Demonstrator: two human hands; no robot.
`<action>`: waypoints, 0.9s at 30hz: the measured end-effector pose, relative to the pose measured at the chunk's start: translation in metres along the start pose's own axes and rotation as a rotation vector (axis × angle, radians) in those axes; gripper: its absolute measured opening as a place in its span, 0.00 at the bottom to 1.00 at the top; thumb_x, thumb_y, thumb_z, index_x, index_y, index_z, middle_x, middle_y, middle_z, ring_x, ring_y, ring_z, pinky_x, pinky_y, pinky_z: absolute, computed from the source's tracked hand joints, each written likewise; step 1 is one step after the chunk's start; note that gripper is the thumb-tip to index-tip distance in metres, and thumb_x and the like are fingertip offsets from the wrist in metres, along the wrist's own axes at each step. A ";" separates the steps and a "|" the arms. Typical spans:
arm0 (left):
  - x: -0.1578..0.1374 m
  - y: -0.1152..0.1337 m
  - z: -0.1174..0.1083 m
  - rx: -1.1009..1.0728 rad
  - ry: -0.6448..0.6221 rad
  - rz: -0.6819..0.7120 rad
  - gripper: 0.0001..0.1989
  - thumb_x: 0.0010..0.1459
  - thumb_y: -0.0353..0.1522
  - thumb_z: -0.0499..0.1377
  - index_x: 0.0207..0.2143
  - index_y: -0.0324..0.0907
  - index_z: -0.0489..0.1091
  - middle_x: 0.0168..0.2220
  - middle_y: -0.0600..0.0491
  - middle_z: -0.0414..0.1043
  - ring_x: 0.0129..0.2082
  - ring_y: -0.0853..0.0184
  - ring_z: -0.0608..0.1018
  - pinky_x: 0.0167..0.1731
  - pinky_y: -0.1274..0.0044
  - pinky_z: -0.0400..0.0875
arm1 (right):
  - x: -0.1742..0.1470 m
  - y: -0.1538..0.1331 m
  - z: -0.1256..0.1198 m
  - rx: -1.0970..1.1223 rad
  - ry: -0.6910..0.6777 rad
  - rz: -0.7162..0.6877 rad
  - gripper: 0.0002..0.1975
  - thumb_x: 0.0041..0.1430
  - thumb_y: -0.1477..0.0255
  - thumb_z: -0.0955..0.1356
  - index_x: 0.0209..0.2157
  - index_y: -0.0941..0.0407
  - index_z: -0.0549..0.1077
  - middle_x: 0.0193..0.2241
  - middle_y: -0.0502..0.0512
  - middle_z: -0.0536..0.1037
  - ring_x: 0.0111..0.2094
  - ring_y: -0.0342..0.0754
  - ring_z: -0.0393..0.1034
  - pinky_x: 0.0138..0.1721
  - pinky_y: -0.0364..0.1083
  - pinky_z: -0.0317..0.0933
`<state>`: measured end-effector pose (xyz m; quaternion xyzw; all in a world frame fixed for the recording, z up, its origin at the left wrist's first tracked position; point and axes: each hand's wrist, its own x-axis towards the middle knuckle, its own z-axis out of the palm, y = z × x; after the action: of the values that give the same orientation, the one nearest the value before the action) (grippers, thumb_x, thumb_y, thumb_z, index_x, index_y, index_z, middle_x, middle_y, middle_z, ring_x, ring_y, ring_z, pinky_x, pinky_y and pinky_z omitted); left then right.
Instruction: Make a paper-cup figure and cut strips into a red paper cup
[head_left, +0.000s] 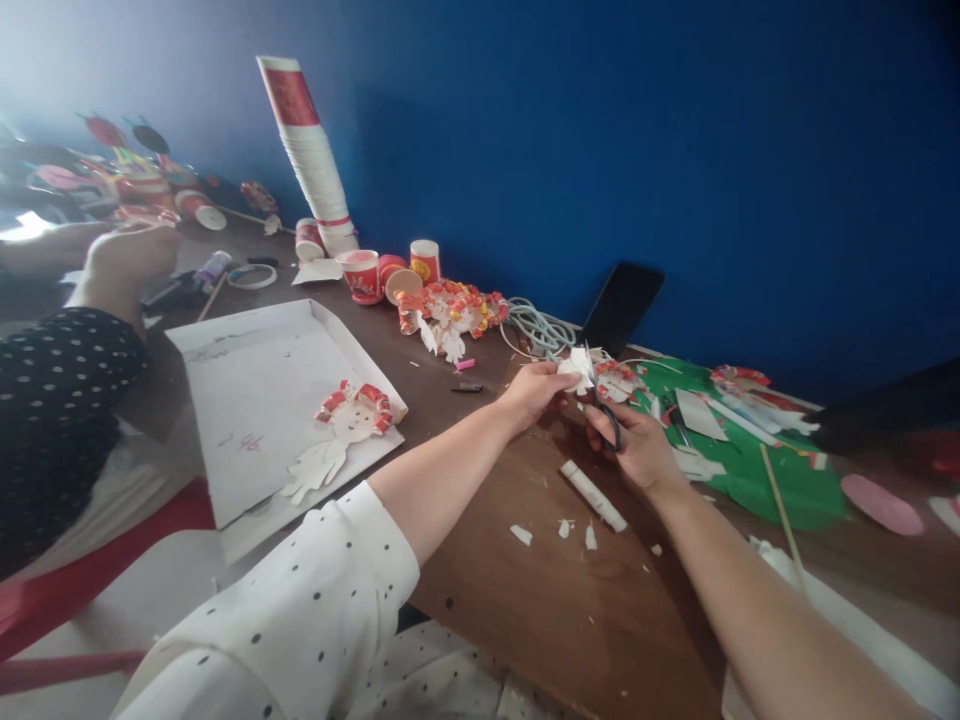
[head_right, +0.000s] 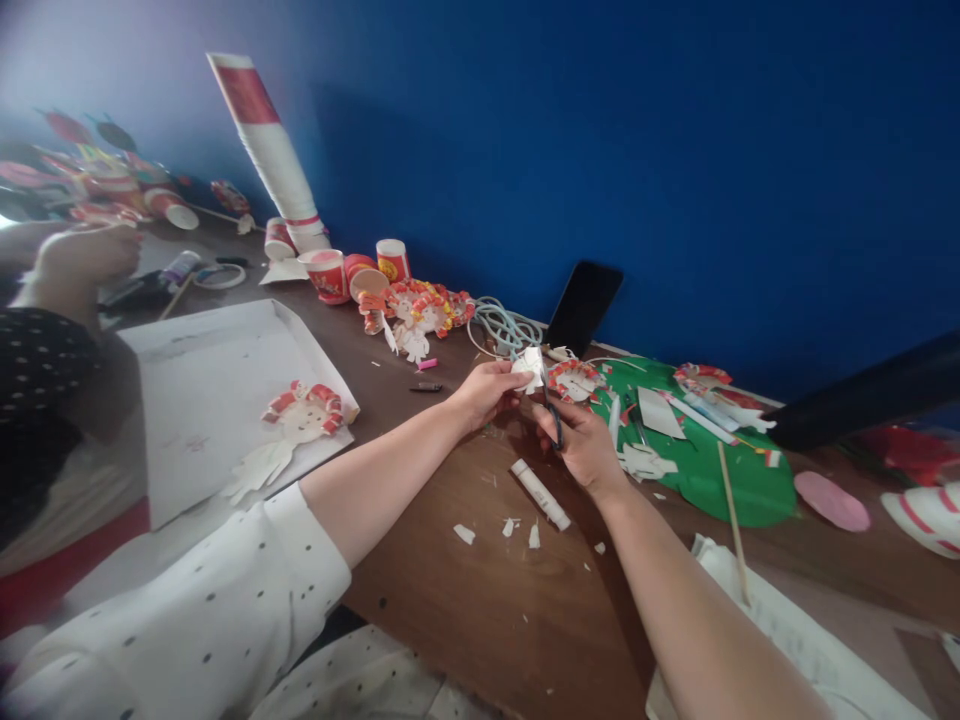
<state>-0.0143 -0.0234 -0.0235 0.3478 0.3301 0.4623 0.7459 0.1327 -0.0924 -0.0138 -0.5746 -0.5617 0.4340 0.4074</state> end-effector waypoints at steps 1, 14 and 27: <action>0.000 0.000 0.000 -0.002 0.000 0.002 0.05 0.49 0.26 0.64 0.27 0.33 0.70 0.21 0.55 0.68 0.17 0.78 0.67 0.20 0.83 0.60 | 0.000 -0.001 0.000 0.008 0.000 0.008 0.19 0.49 0.53 0.70 0.32 0.55 0.77 0.17 0.49 0.69 0.18 0.42 0.60 0.18 0.43 0.52; -0.003 0.002 0.001 -0.031 0.025 0.004 0.05 0.49 0.27 0.63 0.27 0.34 0.70 0.20 0.56 0.68 0.16 0.79 0.66 0.20 0.83 0.59 | -0.002 -0.006 0.001 0.007 -0.020 0.015 0.21 0.49 0.53 0.70 0.36 0.55 0.77 0.17 0.49 0.69 0.17 0.41 0.59 0.18 0.43 0.52; -0.002 0.005 -0.002 0.036 0.020 0.014 0.04 0.50 0.27 0.62 0.27 0.34 0.70 0.20 0.56 0.68 0.17 0.78 0.67 0.19 0.83 0.59 | 0.000 -0.001 -0.001 -0.012 -0.037 0.041 0.24 0.47 0.51 0.70 0.37 0.56 0.77 0.19 0.49 0.70 0.19 0.42 0.63 0.19 0.42 0.54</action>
<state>-0.0190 -0.0230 -0.0206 0.3588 0.3431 0.4650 0.7331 0.1338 -0.0920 -0.0125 -0.5803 -0.5599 0.4494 0.3844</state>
